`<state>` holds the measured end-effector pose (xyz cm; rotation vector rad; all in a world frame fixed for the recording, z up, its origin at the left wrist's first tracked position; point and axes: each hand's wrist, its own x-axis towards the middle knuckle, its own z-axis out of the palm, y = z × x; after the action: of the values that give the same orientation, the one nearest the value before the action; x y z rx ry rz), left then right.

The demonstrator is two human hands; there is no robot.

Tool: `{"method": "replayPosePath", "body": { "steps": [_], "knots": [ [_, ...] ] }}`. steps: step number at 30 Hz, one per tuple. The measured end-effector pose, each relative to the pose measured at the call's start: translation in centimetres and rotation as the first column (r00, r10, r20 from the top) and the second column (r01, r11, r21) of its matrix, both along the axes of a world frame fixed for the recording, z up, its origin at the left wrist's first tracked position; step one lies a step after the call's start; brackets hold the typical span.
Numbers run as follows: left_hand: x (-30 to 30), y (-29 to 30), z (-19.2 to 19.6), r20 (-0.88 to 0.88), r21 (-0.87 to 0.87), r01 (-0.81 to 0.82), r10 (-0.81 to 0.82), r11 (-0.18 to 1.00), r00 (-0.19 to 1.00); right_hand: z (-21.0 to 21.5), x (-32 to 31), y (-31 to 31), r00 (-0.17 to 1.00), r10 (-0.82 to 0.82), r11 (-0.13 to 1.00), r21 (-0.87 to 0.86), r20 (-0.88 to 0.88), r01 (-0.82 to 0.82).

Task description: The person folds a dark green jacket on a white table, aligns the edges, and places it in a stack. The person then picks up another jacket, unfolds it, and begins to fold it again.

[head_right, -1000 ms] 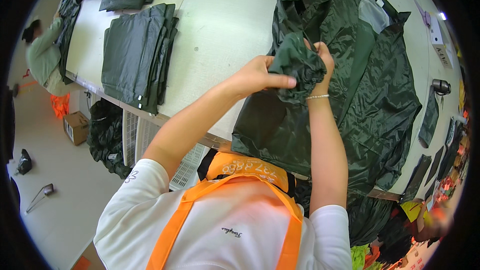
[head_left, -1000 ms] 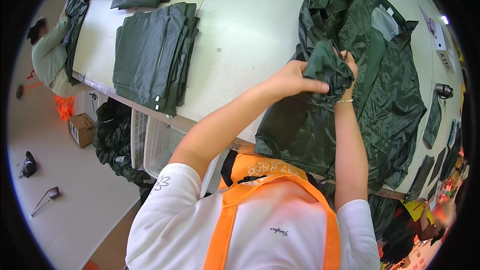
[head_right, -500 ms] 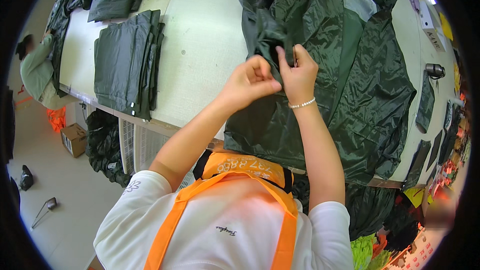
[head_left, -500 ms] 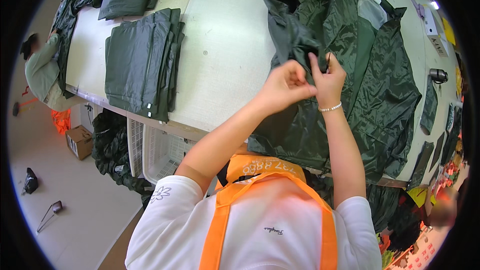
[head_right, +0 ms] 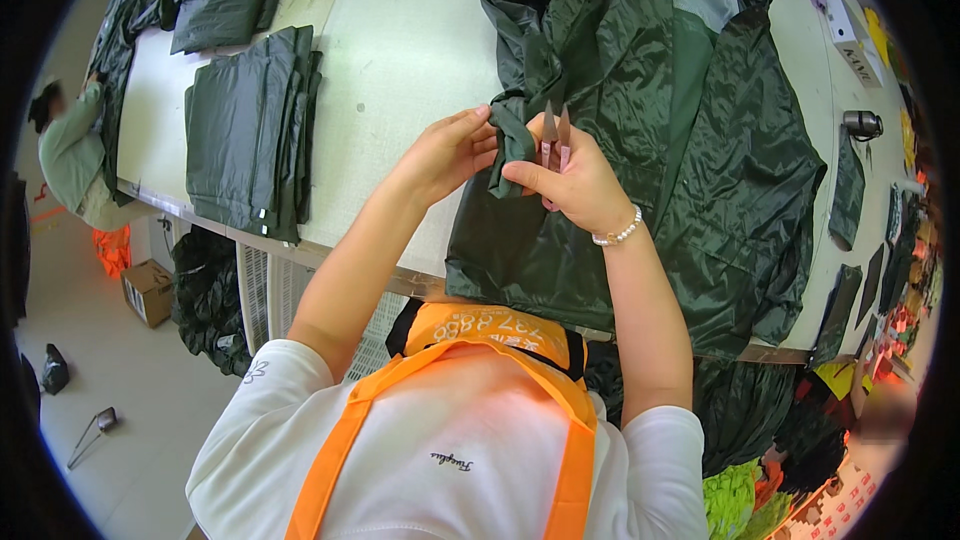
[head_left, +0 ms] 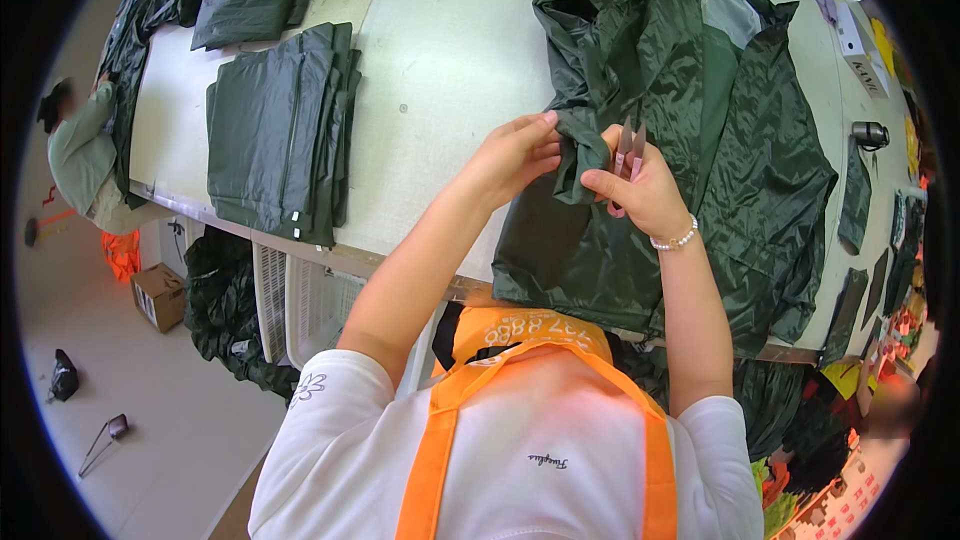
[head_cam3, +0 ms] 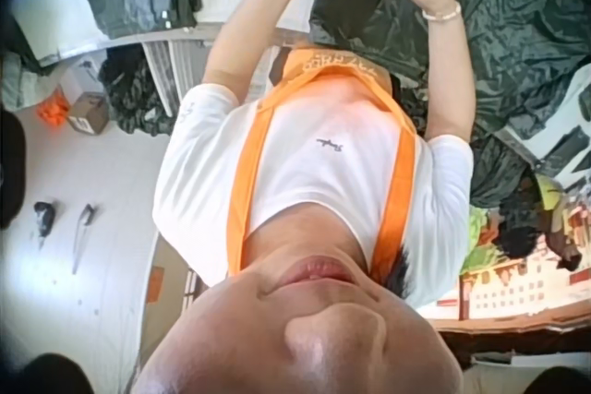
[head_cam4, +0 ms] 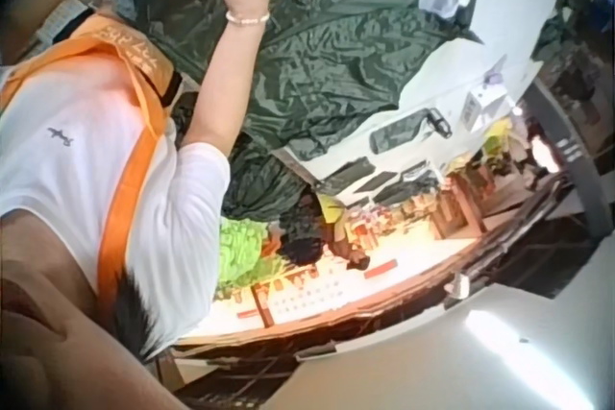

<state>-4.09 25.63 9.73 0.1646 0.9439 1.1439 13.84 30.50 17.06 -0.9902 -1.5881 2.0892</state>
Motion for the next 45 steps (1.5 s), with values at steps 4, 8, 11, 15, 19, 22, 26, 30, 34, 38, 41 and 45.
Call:
{"method": "replayPosePath", "body": {
  "steps": [4,8,11,15,19,22,26,30,34,38,41,45],
  "knots": [
    [0.4,-0.5,2.9,0.329,0.049,-0.041,0.023,0.998,0.944,0.1,0.2,-0.2,0.998,-0.066,0.989,0.130,0.024,0.062],
    [-2.0,-2.1,2.7,0.049,0.150,-0.062,0.055,0.987,0.997,-0.3,2.2,0.7,0.882,-0.451,0.876,0.257,0.136,0.408],
    [-1.3,-3.1,3.9,-0.683,0.249,-0.059,0.218,0.967,0.697,-0.9,2.8,-0.4,0.779,-0.609,0.734,0.479,0.149,0.482],
    [-1.3,-3.1,3.9,-0.903,0.394,-0.050,0.397,0.918,0.167,-1.7,2.2,-2.6,0.743,-0.669,0.494,0.764,0.029,0.415],
    [-2.2,-3.6,2.2,-0.753,0.440,-0.214,0.488,0.872,0.441,-0.8,1.8,-3.2,0.807,-0.591,0.394,0.864,-0.023,0.313],
    [-2.1,-3.6,3.7,-0.608,0.380,-0.222,0.423,0.898,0.672,-0.7,1.9,-3.2,0.812,-0.583,0.425,0.849,-0.007,0.313],
    [-1.6,-4.2,4.4,0.076,0.106,-0.314,0.308,0.943,0.948,-0.9,1.9,-3.6,0.841,-0.541,0.487,0.827,0.033,0.281],
    [-0.6,-4.8,5.8,-0.389,0.245,-0.173,0.260,0.954,0.884,-0.8,1.6,-4.3,0.838,-0.544,0.509,0.807,0.033,0.299],
    [-2.3,-5.3,3.3,-0.962,0.274,-0.074,0.273,0.959,-0.027,-0.2,2.1,-4.8,0.815,-0.579,0.530,0.775,0.034,0.344],
    [-0.3,-5.3,5.1,-0.809,0.511,0.317,0.571,0.799,-0.137,-0.5,2.0,-4.8,0.867,-0.497,0.591,0.747,0.040,0.304],
    [0.7,-5.0,4.6,-0.771,0.545,0.411,0.629,0.731,-0.096,-0.5,1.7,-5.2,0.890,-0.449,0.629,0.736,0.080,0.252],
    [0.6,-4.9,5.0,-0.716,0.597,0.419,0.690,0.684,-0.106,0.5,2.4,-5.4,0.921,-0.311,0.766,0.636,0.234,0.097]
  ]
}}
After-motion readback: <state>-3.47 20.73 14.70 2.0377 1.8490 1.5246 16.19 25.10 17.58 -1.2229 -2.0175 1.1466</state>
